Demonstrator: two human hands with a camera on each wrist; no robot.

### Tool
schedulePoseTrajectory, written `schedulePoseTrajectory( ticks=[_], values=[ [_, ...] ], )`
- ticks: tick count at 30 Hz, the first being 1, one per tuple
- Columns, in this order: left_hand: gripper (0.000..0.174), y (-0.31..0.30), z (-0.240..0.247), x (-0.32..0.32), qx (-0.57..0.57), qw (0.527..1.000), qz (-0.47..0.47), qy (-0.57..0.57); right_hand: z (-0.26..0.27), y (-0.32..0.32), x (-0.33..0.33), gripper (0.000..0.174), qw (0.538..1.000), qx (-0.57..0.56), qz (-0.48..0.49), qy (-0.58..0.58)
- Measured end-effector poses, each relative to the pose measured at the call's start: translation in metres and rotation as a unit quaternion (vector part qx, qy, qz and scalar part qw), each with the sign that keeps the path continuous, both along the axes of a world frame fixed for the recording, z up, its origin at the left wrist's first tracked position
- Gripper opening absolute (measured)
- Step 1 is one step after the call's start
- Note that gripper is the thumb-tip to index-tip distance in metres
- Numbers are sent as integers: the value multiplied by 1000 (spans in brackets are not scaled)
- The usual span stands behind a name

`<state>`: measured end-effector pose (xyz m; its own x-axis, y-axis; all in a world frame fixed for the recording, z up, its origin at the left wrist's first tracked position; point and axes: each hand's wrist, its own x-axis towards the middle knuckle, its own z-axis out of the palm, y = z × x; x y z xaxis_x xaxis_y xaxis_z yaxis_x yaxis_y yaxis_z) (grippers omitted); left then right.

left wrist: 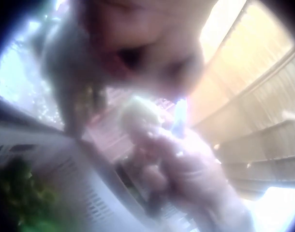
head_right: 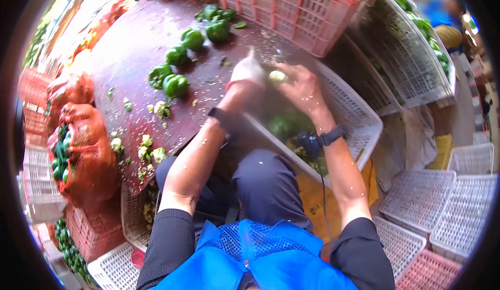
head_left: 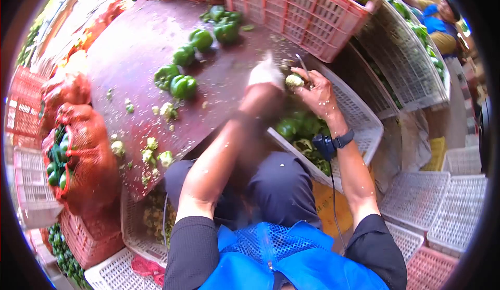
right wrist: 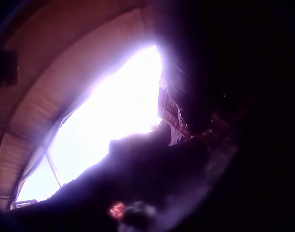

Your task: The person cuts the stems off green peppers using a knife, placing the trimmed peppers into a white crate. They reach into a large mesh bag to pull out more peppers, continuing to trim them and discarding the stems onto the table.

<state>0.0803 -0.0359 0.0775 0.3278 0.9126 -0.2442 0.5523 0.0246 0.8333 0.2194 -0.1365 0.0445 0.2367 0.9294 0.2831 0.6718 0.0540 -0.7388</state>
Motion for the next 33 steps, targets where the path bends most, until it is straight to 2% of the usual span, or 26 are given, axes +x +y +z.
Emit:
schedulePoseTrajectory(
  ticks=[1, 2, 4, 5, 6, 7, 8, 9, 10, 11, 12, 13, 14, 16, 17, 20, 21, 22, 23, 25, 26, 28, 29, 30, 32, 33],
  values=[
    [38, 14, -15, -4, 216, 964, -79, 133, -1, 9, -13, 44, 1000, 6, 28, -3],
    [37, 25, -30, -10, 272, 931, -170, 172, -2, 22, -27, 44, 999, 14, 43, 5],
    [37, 28, 13, -43, 153, 972, -119, 129, -3, 45, -54, 44, 990, 104, 98, 8],
    [35, 31, 28, -66, 189, 955, -183, 139, 17, 46, -67, 45, 986, 42, 137, 87],
    [34, 38, 38, -91, 223, 931, -248, 148, 25, 53, -75, 45, 985, 45, 144, 89],
    [30, 68, -1, -109, 318, 899, -184, 237, 32, 62, -81, 48, 986, 19, 147, 75],
    [30, 68, 17, -135, 220, 968, -63, 102, 35, 72, -86, 51, 987, -8, 150, 60],
    [22, 101, -19, -174, 432, 888, -57, 146, 28, 88, -90, 56, 978, -41, 167, 118],
    [23, 96, 24, -198, 392, 880, -133, 232, 21, 104, -97, 56, 977, -38, 171, 121],
    [27, 94, 40, -225, 293, 916, -117, 246, 13, 120, -108, 60, 977, -11, 199, 75],
    [30, 118, 17, -255, 215, 963, -68, 149, 5, 135, -120, 63, 973, 15, 227, 29],
    [31, 111, 25, -270, 205, 964, -58, 157, 2, 148, -136, 72, 966, -2, 258, 19],
    [32, 101, 32, -283, 197, 965, -48, 165, -3, 156, -151, 72, 965, 0, 261, 20],
    [28, 103, 8, -307, 212, 938, -25, 272, -3, 162, -185, 80, 961, 4, 248, -125],
    [23, 97, -1, -319, 242, 901, -58, 355, -1, 166, -194, 80, 947, -27, 275, -166],
    [19, 99, -32, -340, 229, 926, -7, 301, -25, 171, -217, 76, 944, -32, 267, -193],
    [19, 98, -32, -339, 228, 926, -5, 301, -26, 173, -222, 62, 950, -25, 240, -197],
    [20, 93, -28, -331, 229, 932, 9, 279, -18, 170, -220, 62, 949, -26, 243, -199],
    [22, 89, -24, -322, 231, 938, 25, 257, -8, 164, -210, 53, 965, -69, 251, -35],
    [29, 70, -2, -291, 296, 926, 12, 235, 6, 154, -202, 30, 926, -148, 220, 267],
    [31, 58, 8, -272, 343, 917, 19, 203, 14, 147, -190, 30, 929, -146, 216, 262],
    [33, 61, -5, -246, 447, 891, -22, 80, 33, 129, -160, 39, 858, -166, 289, 391],
    [33, 59, -9, -234, 469, 881, -57, 32, 30, 126, -157, 45, 897, -100, 278, 330],
    [34, 61, -24, -220, 511, 854, -84, -43, 40, 114, -154, 45, 900, -98, 271, 325],
    [38, 37, -3, -183, 477, 873, -92, 36, 68, 90, -148, 50, 901, -164, 193, 353],
    [38, 28, -1, -172, 480, 871, -96, 29, 69, 93, -147, 52, 915, -156, 192, 319]
  ],
)
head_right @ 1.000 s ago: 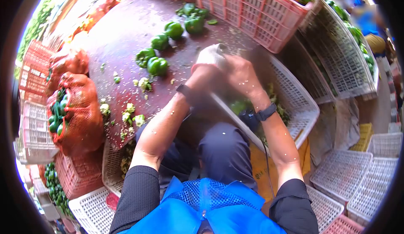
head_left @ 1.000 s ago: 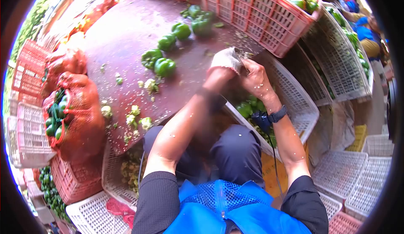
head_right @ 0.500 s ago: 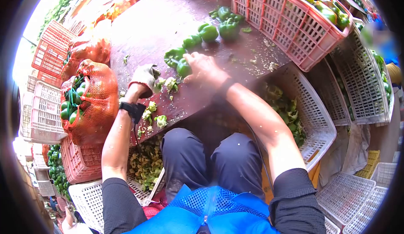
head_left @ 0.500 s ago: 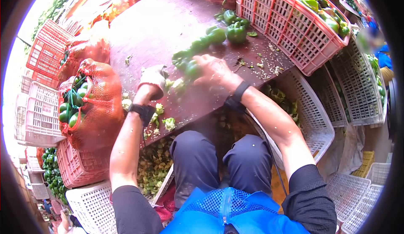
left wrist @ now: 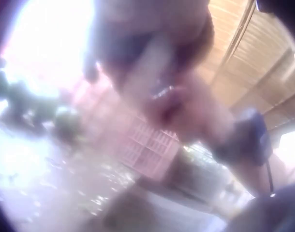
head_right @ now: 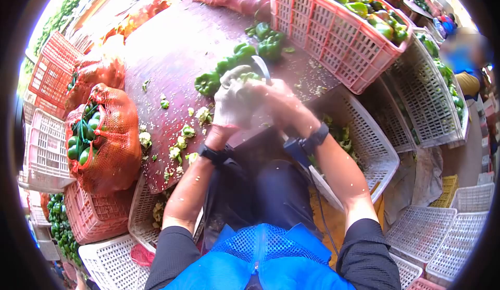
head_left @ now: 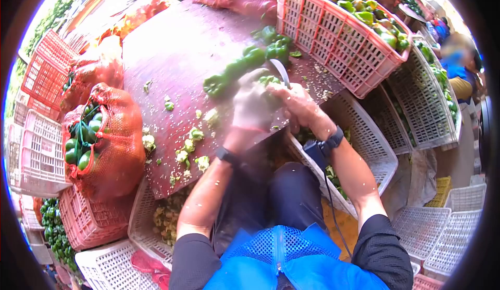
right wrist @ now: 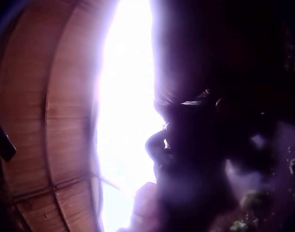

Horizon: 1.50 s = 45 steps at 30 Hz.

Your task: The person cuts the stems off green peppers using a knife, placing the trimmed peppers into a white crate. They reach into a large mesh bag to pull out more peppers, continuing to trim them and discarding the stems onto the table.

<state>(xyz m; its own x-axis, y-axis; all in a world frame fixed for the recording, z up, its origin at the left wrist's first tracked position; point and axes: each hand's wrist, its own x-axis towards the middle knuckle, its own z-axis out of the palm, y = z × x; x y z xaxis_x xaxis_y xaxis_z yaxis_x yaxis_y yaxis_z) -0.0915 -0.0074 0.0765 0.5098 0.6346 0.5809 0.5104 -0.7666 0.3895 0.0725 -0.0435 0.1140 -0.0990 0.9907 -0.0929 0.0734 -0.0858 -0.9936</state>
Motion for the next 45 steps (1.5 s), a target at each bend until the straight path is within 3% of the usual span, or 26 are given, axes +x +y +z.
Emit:
schedulePoseTrajectory(
  ticks=[3, 6, 9, 11, 13, 15, 19, 20, 21, 22, 23, 24, 25, 27, 28, 29, 30, 31, 32, 33, 35, 36, 37, 38, 41, 45],
  values=[
    [44, -16, 5, 24, -33, 997, 12, -75, 11, -22, 10, 58, 995, -69, -54, -52],
    [44, -16, 8, 32, -96, 981, 68, -158, 12, -37, 18, 68, 996, -25, -63, -60],
    [44, 13, -30, 29, -235, 950, 34, -204, 0, -52, 26, 73, 989, 64, -82, -106],
    [42, 26, -46, 28, -233, 938, 21, -255, -9, -64, 31, 73, 993, 52, -82, -72],
    [41, 25, -43, 23, -52, 991, 36, -115, 0, -68, 25, 75, 992, 49, -79, -88],
    [42, 13, -30, 24, -26, 997, 19, -74, 11, -67, 21, 78, 986, 45, -33, -155],
    [40, -10, 17, 21, -18, 999, -25, 30, -11, -66, 26, 84, 994, 36, 5, -106],
    [40, 1, -4, 23, -18, 999, -25, 30, -10, -71, 31, 85, 991, 25, 26, -132],
    [42, 23, -43, 26, -132, 978, -113, -118, -15, -76, 36, 85, 991, 25, 25, -131],
    [50, 36, -63, 28, -240, 914, -197, -260, -23, -81, 43, 82, 986, -4, 53, -155],
    [50, 35, -57, 28, -240, 914, -198, -259, -28, -86, 51, 80, 980, -34, 82, -180],
    [36, 31, -44, 27, -441, 779, -206, -396, -24, -92, 58, 70, 987, 10, 100, -129],
    [29, 28, -41, 28, -609, 582, -197, -502, -23, -89, 66, 48, 995, -10, 83, -47],
    [36, 12, -31, 36, -614, 598, -203, -473, -11, -78, 65, 42, 985, 156, -9, -77],
    [37, -1, -18, 40, -626, 600, -192, -460, -10, -67, 61, 42, 985, 155, -18, -77],
    [53, -8, -10, 45, -636, 603, -180, -447, -10, -55, 57, 52, 955, 246, -39, -159],
    [47, -6, -12, 51, -568, 723, -103, -379, -12, -49, 56, 65, 910, 334, -55, -241],
    [47, -6, -14, 51, -568, 723, -105, -378, -18, -47, 58, 65, 909, 334, -57, -242],
    [42, -8, -19, 47, -320, 922, -25, -218, -28, -44, 59, 72, 916, 317, -53, -241],
    [37, -11, -18, 45, -31, 997, 60, -28, -27, -42, 58, 79, 922, 300, -47, -241],
    [34, -12, -16, 57, -95, 987, 75, -103, -29, -47, 54, 72, 908, 320, -67, -262],
    [36, -8, -12, 64, -350, 900, 53, -253, -28, -49, 52, 66, 904, 308, -95, -280],
    [38, -7, -10, 71, -572, 727, 27, -380, -28, -49, 51, 60, 900, 295, -124, -298],
    [37, -24, -14, 75, -285, 943, 83, -151, -31, -48, 50, 60, 901, 292, -125, -296],
    [41, -28, 21, 85, -340, 934, 104, -42, -38, -48, 51, 53, 904, 267, -141, -304],
    [43, -13, -24, 93, -257, 962, 90, 28, -38, -58, 67, 47, 918, 278, -117, -256]
  ],
)
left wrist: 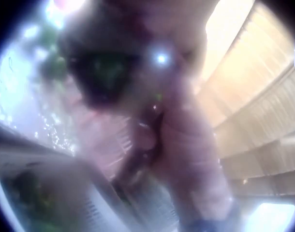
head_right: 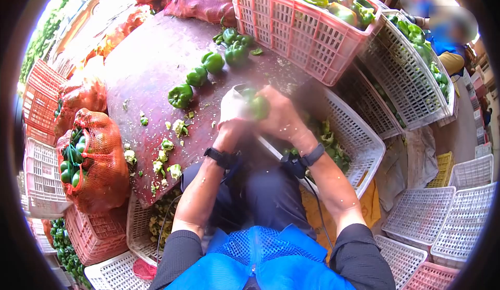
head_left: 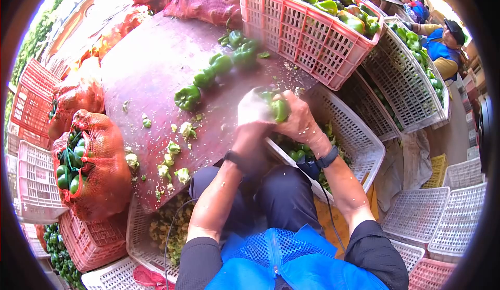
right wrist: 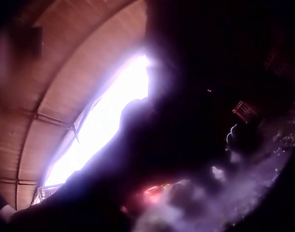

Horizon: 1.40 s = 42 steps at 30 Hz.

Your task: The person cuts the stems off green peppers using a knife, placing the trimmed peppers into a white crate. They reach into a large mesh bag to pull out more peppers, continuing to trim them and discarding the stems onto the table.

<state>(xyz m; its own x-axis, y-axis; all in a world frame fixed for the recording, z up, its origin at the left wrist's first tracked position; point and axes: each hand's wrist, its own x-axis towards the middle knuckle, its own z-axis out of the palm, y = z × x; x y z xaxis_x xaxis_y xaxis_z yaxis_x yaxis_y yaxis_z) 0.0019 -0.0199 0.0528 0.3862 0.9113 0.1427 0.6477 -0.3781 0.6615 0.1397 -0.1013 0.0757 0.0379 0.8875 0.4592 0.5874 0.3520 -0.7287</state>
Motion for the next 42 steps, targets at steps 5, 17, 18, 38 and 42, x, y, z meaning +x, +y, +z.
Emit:
schedulePoseTrajectory(
  ticks=[5, 17, 18, 38, 42],
  values=[
    [62, -9, 5, 17, -170, 939, 99, -283, -15, -5, 16, 36, 987, -46, 1, 151],
    [47, -27, 9, 65, 35, 993, -107, -27, -21, -53, 64, 50, 870, -83, -54, 483],
    [47, -25, -4, 73, 34, 993, -107, -25, -22, -50, 58, 50, 869, -83, -55, 484],
    [33, -35, -6, 75, -119, 980, -57, -147, -16, -36, 70, 36, 990, 12, -84, -115],
    [37, -33, -22, 90, -149, 977, 5, -149, -29, -28, 64, 30, 985, -17, -150, -90]
  ],
)
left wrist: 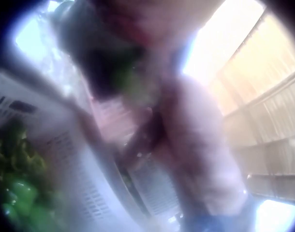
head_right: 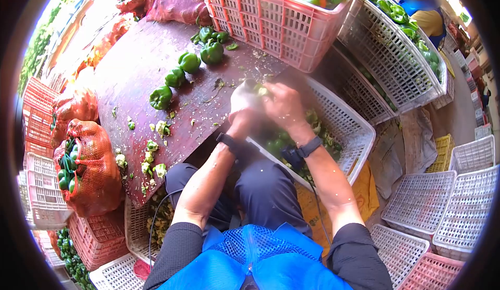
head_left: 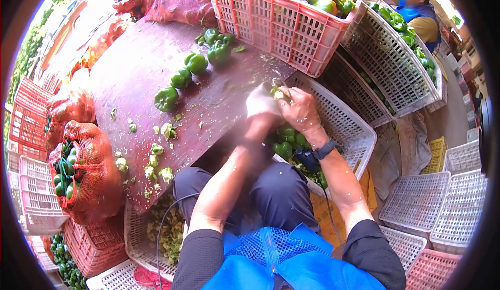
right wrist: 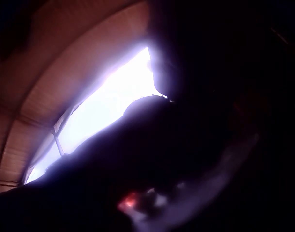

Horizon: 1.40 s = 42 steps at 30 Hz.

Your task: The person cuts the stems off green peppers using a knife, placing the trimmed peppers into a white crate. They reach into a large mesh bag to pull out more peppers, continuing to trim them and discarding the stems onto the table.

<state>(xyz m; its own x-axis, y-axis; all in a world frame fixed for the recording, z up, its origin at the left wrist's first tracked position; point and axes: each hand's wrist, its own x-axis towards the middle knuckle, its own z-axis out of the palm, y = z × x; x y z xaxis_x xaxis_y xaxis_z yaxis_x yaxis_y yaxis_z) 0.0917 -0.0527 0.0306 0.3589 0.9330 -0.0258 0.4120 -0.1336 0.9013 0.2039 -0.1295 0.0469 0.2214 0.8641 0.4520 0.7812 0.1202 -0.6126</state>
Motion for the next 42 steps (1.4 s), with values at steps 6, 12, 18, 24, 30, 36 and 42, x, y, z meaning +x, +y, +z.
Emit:
schedulePoseTrajectory(
  ticks=[6, 12, 18, 24, 30, 36, 42],
  values=[
    [12, -5, -10, 12, 30, 995, 89, -13, -22, 12, 8, 25, 993, 76, -72, 61],
    [18, -13, 0, 0, 160, 985, -27, 64, -37, 0, 44, 28, 988, 32, -145, -41],
    [22, 14, 37, -31, 123, 982, -71, 124, -14, 14, 33, 33, 995, 8, -67, 78],
    [30, 57, 59, -127, 201, 966, -97, 130, 24, 73, -86, 37, 962, -29, 245, 116],
    [14, 103, 46, -268, 160, 946, 71, 273, 19, 145, -136, 41, 925, -166, 311, 139],
    [30, 165, -5, -320, 211, 904, 133, 348, -23, 206, -199, 58, 930, -159, 295, 153],
    [45, 190, -18, -289, 131, 971, 58, 189, -59, 232, -229, 56, 917, -177, 223, 281]
  ],
)
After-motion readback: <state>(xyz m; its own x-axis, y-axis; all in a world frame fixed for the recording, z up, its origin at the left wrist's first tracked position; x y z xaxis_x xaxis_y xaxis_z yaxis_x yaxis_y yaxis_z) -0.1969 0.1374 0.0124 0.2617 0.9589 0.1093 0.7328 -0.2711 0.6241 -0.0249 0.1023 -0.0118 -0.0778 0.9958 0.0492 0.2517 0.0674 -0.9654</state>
